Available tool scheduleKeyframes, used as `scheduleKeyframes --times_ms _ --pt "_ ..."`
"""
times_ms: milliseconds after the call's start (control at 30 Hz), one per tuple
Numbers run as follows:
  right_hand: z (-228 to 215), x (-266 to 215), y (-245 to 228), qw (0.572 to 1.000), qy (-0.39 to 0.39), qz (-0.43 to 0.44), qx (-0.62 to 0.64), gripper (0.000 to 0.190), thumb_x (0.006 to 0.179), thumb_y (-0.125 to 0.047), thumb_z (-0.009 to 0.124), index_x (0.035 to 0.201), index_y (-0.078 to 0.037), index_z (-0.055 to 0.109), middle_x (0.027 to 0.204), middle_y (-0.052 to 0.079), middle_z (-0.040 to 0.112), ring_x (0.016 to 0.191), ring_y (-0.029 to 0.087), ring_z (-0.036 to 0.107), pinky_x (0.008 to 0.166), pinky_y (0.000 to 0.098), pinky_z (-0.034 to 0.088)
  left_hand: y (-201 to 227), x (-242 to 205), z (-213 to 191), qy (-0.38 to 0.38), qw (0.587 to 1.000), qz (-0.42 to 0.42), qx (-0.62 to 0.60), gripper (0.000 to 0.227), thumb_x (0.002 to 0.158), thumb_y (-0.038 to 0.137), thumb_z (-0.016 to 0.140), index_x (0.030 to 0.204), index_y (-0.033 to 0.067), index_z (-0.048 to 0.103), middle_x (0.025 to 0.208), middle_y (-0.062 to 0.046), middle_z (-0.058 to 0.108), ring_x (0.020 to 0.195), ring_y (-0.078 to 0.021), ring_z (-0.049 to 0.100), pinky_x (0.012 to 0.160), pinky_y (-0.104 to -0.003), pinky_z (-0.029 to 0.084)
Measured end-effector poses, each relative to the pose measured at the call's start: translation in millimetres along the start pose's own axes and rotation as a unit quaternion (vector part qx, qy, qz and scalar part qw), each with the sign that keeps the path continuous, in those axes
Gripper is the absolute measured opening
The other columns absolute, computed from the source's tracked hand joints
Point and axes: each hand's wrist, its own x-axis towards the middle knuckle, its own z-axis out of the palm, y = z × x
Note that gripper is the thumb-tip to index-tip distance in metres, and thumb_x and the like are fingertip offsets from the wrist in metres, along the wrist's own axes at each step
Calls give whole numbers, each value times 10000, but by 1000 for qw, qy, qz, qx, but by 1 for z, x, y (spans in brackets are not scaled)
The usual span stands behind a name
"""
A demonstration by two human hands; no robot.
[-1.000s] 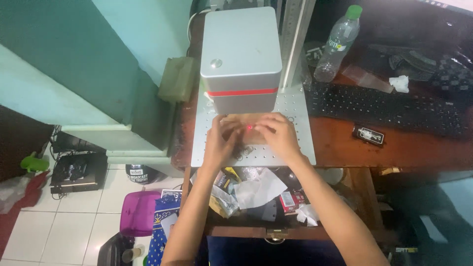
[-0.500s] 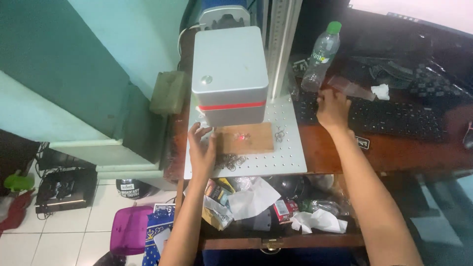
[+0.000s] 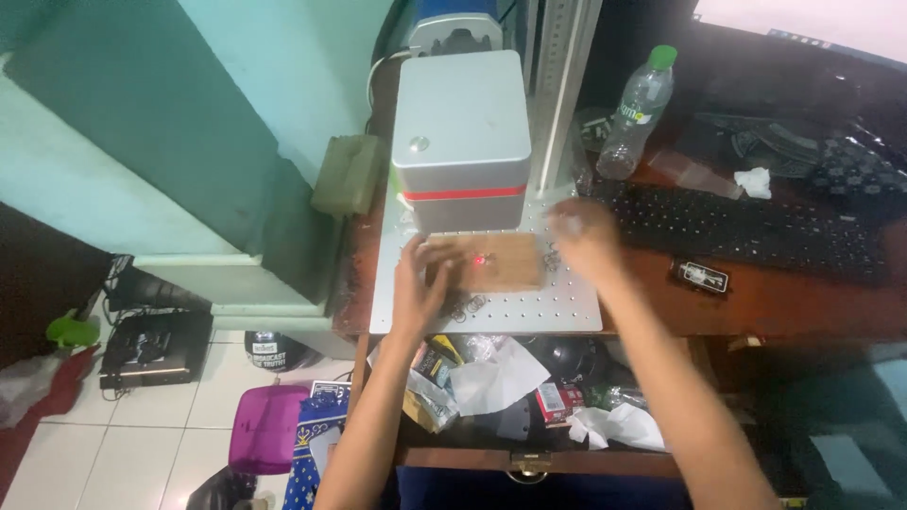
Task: Placing small metal rings on a laser marking machine platform and inspecting them.
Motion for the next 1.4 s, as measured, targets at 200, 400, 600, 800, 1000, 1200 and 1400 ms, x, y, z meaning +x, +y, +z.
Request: scheduleKeyframes --times_ms 200,400,600,800,1000,1200,1400 --pt "27 -22 -80 985 -169 -11 43 169 939 -245 746 1080 -156 772 1131 61 743 1163 268 666 1017 419 504 -12 14 2 -108 987 -87 -82 659 929 167 736 1464 13 382 1098 -116 783 1125 -308 723 995 -495 552" --pt "66 -33 -24 988 -80 -127 34 174 924 -280 828 1012 -137 780 1059 67 745 1081 270 688 967 373 530 -73 14 37 -42 993 113 -12 263 885 242 761 1138 172 739 1129 -93 758 1115 -333 722 1030 -504 547" --pt "50 -38 -47 986 -125 -112 9 150 954 -162 728 1017 -42 790 1174 89 744 1165 268 654 1061 402 472 -32 15 22 -86 996 -5 38 637 876 331 663 1434 96 464 1220 -29 745 1232 -319 670 1131 -547 355" --pt "50 -40 -51 986 -125 -113 18 131 969 -121 733 1043 -30 790 1175 114 736 1156 282 655 1052 419 483 -20 15 10 -123 992 -22 30 610 874 291 620 1435 126 443 953 -91 729 1058 -345 658 1014 -490 353" --pt "56 -38 -43 987 -113 -115 7 179 951 -192 737 1053 -52 783 1151 109 734 1150 293 649 1063 401 456 -71 16 40 -24 995 91 17 600 829 282 709 1379 155 504 1009 30 770 948 -217 748 903 -364 538" --pt "64 -43 -50 990 -58 -127 25 110 927 -199 796 983 -106 778 1016 132 740 1078 357 688 968 442 518 -78 23 45 -81 996 -8 35 617 846 232 756 1417 164 531 1007 -100 770 1061 -334 730 993 -515 544" --pt "55 -49 -76 996 -84 -31 16 167 915 -266 769 1011 -131 790 1078 91 750 1136 308 670 1007 425 510 -57 16 24 -104 994 -30 2 626 845 222 766 1424 173 532 1098 -168 756 1121 -402 694 1024 -537 522"
